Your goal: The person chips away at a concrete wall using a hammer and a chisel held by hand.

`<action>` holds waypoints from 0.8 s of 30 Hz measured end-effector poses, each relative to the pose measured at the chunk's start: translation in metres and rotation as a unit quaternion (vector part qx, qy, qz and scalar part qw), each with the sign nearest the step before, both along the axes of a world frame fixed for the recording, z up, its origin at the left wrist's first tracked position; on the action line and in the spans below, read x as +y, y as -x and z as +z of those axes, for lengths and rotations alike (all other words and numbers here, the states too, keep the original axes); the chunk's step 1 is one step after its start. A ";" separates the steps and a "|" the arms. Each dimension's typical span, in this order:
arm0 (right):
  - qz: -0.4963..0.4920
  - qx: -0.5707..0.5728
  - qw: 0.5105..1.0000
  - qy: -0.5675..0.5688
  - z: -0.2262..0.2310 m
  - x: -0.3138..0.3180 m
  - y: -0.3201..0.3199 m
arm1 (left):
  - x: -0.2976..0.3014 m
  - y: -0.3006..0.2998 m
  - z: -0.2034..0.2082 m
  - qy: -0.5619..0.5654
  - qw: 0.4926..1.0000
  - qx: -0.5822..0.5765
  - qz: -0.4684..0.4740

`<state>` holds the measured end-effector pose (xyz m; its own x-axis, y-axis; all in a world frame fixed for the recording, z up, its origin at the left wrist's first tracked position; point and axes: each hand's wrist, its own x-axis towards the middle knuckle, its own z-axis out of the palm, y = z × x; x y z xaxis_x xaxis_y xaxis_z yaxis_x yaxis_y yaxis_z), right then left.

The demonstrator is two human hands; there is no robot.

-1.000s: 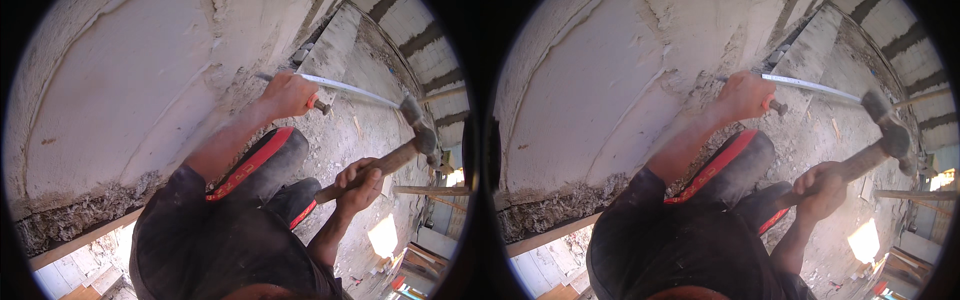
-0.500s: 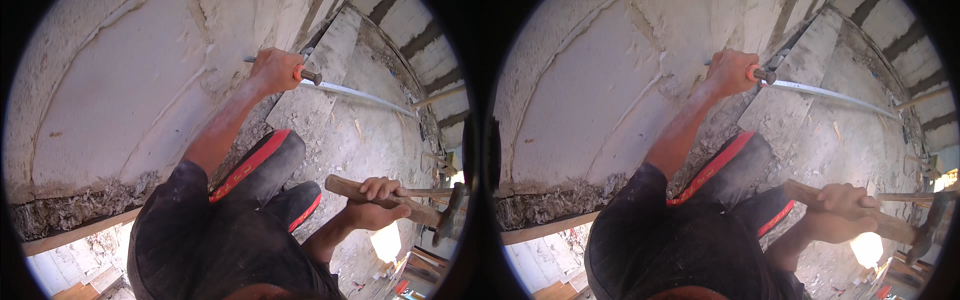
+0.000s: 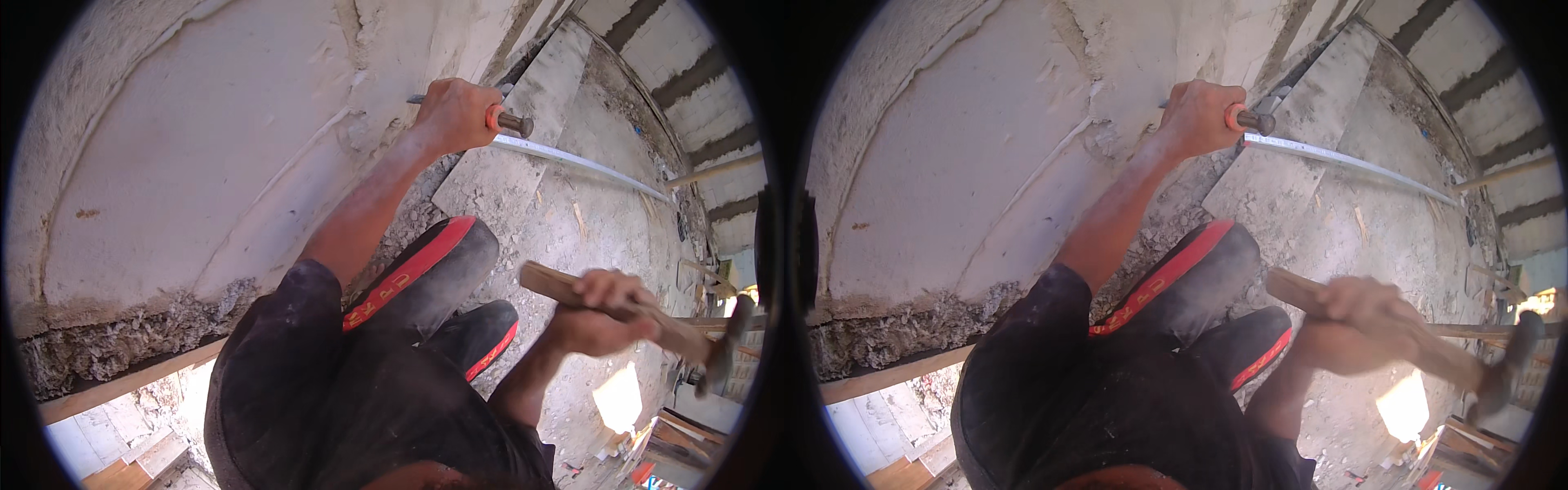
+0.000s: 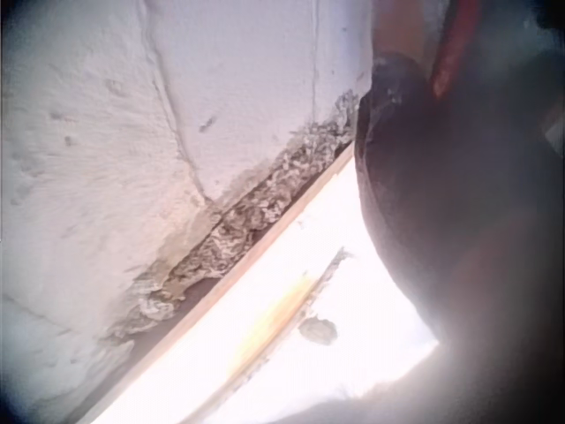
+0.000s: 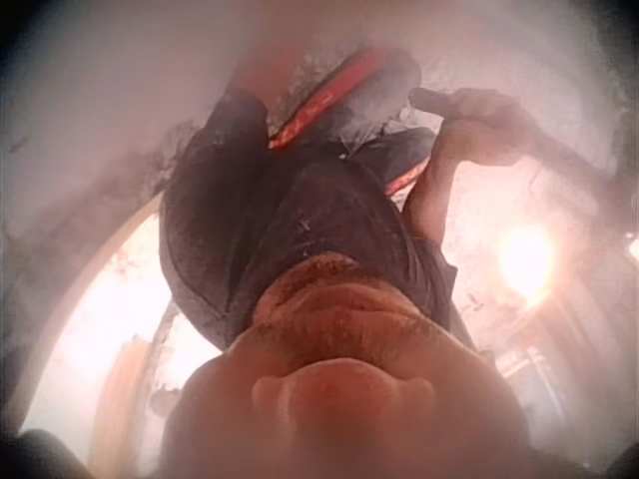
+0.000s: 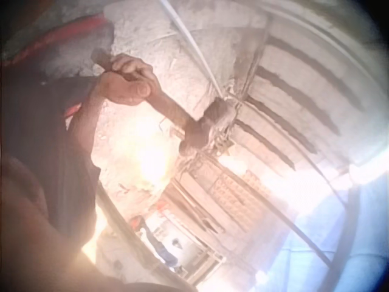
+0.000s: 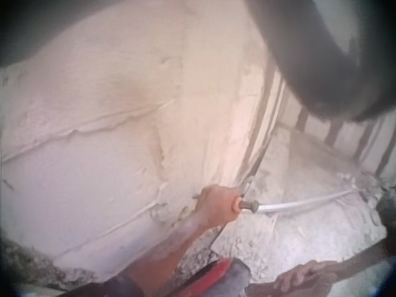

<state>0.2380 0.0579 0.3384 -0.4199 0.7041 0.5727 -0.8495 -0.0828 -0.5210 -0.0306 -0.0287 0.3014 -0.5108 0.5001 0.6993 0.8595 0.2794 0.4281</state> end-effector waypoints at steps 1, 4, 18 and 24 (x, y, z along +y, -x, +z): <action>-0.063 -0.143 0.986 -0.048 -0.028 -0.006 0.012 | 0.001 0.001 -0.001 -0.001 1.000 -0.002 0.001; 0.045 -0.493 0.866 -0.072 -0.046 -0.012 0.026 | -0.001 0.002 -0.011 -0.005 1.000 0.010 0.003; 0.011 -0.531 0.837 -0.130 -0.024 -0.007 0.017 | -0.009 0.006 -0.011 -0.038 0.998 -0.044 -0.014; 0.143 -0.027 0.989 -0.019 0.030 0.016 -0.017 | -0.008 0.009 -0.006 -0.059 0.997 -0.050 -0.002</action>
